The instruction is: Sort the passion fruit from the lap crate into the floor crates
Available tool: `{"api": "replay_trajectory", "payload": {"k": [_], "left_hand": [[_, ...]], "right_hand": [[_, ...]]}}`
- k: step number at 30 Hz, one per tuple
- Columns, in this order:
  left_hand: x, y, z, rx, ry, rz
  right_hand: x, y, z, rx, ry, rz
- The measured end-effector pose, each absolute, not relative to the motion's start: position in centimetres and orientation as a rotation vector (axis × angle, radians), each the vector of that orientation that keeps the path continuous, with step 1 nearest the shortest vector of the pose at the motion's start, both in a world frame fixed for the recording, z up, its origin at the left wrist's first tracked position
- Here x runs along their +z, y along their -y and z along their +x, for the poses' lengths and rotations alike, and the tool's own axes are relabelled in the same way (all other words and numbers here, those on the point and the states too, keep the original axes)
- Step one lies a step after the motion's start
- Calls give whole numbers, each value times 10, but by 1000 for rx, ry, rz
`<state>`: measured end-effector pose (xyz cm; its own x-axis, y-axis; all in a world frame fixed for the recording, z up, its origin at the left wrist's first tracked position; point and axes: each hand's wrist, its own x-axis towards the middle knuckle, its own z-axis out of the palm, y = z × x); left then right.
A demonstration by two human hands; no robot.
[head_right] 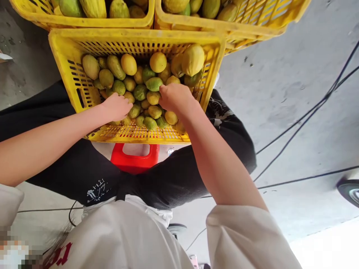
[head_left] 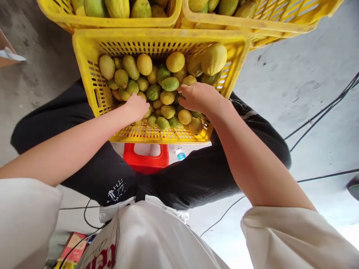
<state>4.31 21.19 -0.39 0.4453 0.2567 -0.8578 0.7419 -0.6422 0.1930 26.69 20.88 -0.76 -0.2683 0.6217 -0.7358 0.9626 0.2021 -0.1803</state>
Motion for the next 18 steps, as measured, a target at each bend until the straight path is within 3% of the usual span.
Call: {"api": "replay_trajectory", "payload": {"k": [18], "left_hand": [[-13,-205,37,-1092,-853,2095]], "right_hand": [[-22,-201,272,-962,-1964,1440]]}}
